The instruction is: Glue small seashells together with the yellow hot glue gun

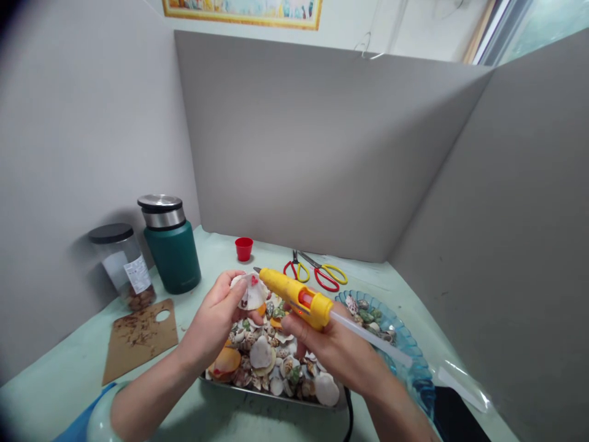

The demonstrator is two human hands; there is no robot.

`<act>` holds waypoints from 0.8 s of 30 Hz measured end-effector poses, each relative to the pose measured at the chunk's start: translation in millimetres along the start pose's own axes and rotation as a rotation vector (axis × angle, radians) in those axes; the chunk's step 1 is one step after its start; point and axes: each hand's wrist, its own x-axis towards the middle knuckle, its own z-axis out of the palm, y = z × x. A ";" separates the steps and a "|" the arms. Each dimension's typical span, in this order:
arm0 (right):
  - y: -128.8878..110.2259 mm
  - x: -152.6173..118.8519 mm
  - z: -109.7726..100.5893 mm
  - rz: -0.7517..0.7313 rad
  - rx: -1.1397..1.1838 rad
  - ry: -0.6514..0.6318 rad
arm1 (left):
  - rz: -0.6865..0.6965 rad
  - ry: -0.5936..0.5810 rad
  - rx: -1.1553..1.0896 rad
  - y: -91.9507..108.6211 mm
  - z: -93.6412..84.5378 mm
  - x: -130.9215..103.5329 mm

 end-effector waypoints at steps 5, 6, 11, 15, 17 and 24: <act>-6.3 -0.7 4.4 0.016 -0.078 0.041 | 0.004 0.072 -0.045 -2.2 0.3 0.9; -7.1 -1.3 5.1 0.022 -0.091 0.049 | 0.005 0.082 -0.043 -2.7 0.1 1.1; -7.0 -4.1 6.6 0.019 -0.127 0.035 | 0.013 0.074 0.019 -2.1 -0.6 -0.4; -3.4 -3.6 7.6 0.005 -0.159 0.030 | -0.007 0.072 0.145 -0.2 -1.1 -2.5; -2.0 -3.6 8.5 0.008 -0.189 0.046 | -0.019 0.064 0.183 -1.1 -2.0 -2.3; -1.6 -4.6 12.2 0.034 -0.167 0.025 | 0.072 0.136 0.312 -6.0 -5.6 -0.3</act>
